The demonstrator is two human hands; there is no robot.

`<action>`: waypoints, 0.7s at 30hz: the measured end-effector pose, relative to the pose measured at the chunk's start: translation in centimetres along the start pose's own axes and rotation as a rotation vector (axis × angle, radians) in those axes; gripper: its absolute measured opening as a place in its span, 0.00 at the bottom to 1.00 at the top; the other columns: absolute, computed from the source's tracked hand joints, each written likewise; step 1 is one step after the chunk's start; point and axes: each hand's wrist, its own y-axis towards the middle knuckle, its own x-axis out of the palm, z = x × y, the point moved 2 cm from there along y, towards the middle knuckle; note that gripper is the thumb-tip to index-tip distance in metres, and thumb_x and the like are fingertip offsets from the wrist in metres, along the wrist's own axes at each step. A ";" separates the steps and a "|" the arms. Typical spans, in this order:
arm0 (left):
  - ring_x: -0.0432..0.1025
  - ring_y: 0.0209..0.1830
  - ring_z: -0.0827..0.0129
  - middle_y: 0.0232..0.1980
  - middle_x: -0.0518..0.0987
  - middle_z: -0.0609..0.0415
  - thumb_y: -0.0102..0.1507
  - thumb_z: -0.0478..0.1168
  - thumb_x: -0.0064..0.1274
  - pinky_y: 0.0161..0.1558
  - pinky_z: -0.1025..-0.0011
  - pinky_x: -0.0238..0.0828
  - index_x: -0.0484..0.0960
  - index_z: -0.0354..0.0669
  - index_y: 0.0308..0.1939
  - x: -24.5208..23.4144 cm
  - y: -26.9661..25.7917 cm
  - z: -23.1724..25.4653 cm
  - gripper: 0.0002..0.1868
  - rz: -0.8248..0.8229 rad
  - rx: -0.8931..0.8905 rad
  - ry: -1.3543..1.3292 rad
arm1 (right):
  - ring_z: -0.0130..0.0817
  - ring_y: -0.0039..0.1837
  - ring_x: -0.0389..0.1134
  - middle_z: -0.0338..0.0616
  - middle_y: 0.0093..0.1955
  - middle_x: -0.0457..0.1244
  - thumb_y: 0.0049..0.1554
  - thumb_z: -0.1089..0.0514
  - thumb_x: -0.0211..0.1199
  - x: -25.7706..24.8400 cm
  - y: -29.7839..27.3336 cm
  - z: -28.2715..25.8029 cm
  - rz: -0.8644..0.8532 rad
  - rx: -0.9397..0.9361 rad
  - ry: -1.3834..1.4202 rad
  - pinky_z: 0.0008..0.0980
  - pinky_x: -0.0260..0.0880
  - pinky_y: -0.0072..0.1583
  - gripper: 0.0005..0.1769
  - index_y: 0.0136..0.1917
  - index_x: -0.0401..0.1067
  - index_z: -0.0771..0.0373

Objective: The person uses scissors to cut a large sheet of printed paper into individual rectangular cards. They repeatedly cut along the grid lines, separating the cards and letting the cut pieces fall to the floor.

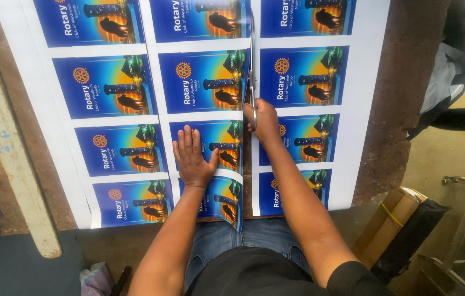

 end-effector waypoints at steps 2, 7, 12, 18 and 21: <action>0.38 0.85 0.56 0.85 0.46 0.53 0.65 0.68 0.43 0.78 0.48 0.29 0.49 0.58 0.81 -0.1 -0.1 0.0 0.45 0.002 0.000 0.003 | 0.31 0.27 0.67 0.43 0.23 0.61 0.57 0.51 0.60 -0.1 0.1 0.3 0.005 -0.004 -0.004 0.27 0.69 0.34 0.14 0.35 0.69 0.61; 0.38 0.85 0.55 0.85 0.46 0.52 0.65 0.68 0.42 0.78 0.48 0.29 0.50 0.57 0.81 0.0 0.0 0.0 0.45 0.003 0.002 0.015 | 0.31 0.27 0.67 0.44 0.22 0.61 0.56 0.52 0.60 -0.2 1.2 0.1 0.008 -0.001 -0.022 0.28 0.69 0.34 0.13 0.34 0.70 0.61; 0.39 0.84 0.55 0.85 0.47 0.52 0.64 0.68 0.44 0.78 0.47 0.30 0.51 0.57 0.81 0.0 -0.1 0.0 0.45 0.011 0.008 0.007 | 0.28 0.29 0.67 0.42 0.25 0.61 0.55 0.51 0.64 -0.5 2.1 -1.2 -0.021 0.024 0.193 0.26 0.71 0.33 0.13 0.35 0.69 0.60; 0.39 0.84 0.54 0.85 0.46 0.52 0.64 0.67 0.45 0.78 0.47 0.30 0.51 0.58 0.81 0.0 -0.1 0.0 0.45 -0.009 -0.006 -0.013 | 0.26 0.30 0.65 0.40 0.27 0.59 0.57 0.44 0.69 -0.5 1.3 -2.3 -0.044 0.026 0.297 0.23 0.72 0.33 0.20 0.38 0.69 0.61; 0.39 0.84 0.55 0.85 0.47 0.52 0.63 0.66 0.48 0.78 0.47 0.30 0.51 0.58 0.80 0.2 -0.1 -0.1 0.46 0.004 -0.001 -0.009 | 0.27 0.30 0.66 0.40 0.27 0.59 0.56 0.42 0.72 -0.2 2.2 -2.1 -0.002 0.014 0.256 0.25 0.71 0.32 0.23 0.36 0.68 0.61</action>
